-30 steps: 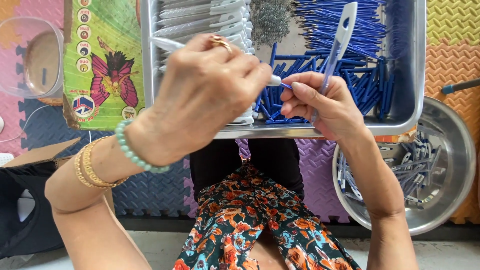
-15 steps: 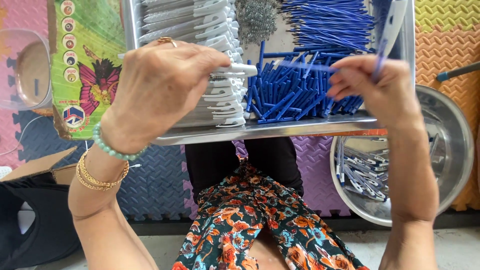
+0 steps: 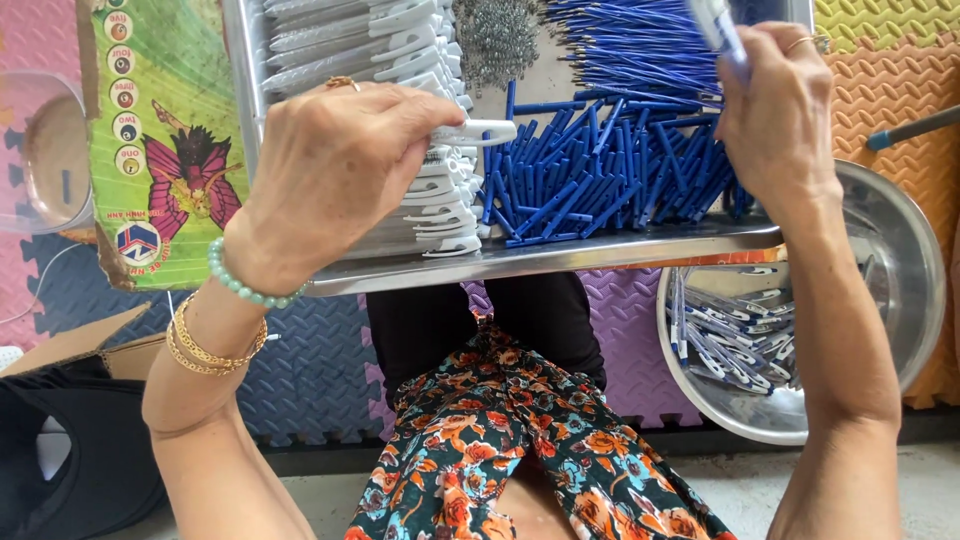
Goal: Assembling ballpoint pens by inserting ink refills into plastic bodies and attaching clips.
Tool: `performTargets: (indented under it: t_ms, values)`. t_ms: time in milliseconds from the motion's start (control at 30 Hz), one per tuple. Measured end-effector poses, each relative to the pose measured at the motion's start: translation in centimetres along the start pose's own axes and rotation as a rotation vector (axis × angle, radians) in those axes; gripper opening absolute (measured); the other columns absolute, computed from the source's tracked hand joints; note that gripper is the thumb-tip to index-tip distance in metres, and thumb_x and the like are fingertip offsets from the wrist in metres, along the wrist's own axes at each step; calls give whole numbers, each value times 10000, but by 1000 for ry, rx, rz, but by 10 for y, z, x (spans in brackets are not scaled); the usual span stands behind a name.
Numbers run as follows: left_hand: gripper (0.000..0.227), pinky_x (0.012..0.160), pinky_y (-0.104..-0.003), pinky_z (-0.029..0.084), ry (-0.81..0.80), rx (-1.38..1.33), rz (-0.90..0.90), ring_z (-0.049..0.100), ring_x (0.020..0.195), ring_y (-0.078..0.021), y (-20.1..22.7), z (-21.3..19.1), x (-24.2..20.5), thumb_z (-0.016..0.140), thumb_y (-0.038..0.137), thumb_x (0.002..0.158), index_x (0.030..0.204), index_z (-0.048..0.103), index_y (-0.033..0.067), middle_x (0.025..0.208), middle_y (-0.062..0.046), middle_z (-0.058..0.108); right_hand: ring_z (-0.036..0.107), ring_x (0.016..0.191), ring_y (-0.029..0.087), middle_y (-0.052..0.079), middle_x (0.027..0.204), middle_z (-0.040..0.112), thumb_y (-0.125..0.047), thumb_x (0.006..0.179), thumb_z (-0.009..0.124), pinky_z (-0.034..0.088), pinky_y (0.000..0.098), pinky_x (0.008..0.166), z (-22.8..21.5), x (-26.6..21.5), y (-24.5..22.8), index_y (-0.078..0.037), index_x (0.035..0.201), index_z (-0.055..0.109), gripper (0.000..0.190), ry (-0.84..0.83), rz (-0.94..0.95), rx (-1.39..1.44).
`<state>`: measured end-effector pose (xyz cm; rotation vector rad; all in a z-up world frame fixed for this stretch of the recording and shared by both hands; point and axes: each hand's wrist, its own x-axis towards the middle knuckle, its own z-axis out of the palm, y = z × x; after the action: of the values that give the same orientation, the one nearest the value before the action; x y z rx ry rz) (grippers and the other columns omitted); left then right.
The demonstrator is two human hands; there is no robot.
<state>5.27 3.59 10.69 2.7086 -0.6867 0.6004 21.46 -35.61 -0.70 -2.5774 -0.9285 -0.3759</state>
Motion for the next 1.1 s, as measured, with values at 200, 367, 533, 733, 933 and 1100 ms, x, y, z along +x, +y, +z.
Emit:
performTargets:
  t_ms: [200,367,533,733,933,1100]
  values:
    - [199,652,-321,581,6,-36,0,735,772,-202,5,4,6,810,-35,1041,1204,850,73,1197,-73,872,642,743,271,235,1109,737,-37,1098,893,548,394,647,4,14,-7,53,1254,892,180,-232,32,54]
    - [240,694,-338,591,-26,-91,-31,720,780,-215,10,-2,1,814,-41,1018,1235,823,59,1206,-80,858,691,815,297,225,1110,758,-1,1038,888,596,411,745,13,17,1,46,1265,891,231,-247,12,30]
    - [294,788,-349,584,-79,-108,-86,728,880,-208,5,0,-40,879,16,980,1265,812,45,1171,-88,851,683,865,294,194,1136,729,-2,1061,875,598,419,795,13,15,0,47,1256,883,201,-270,-11,16]
    - [309,852,-379,581,-182,-412,-329,745,925,-242,14,14,-86,814,-10,908,1208,795,59,1184,-78,792,709,931,350,217,1216,728,-30,1122,841,608,463,836,18,14,5,82,1261,852,179,-306,-14,-45]
    - [235,883,-364,575,-209,-289,-325,723,979,-226,15,32,-106,818,71,921,1150,837,121,1104,-34,810,711,1016,367,230,1312,717,-21,1127,832,599,464,875,18,13,8,95,1255,843,173,-297,-38,-33]
    - [203,858,-377,579,-229,-208,-297,736,952,-230,15,32,-108,812,71,926,1127,840,89,1116,-22,795,741,1015,394,245,1334,709,-52,1147,798,627,501,876,18,14,7,112,1240,804,189,-337,-15,-94]
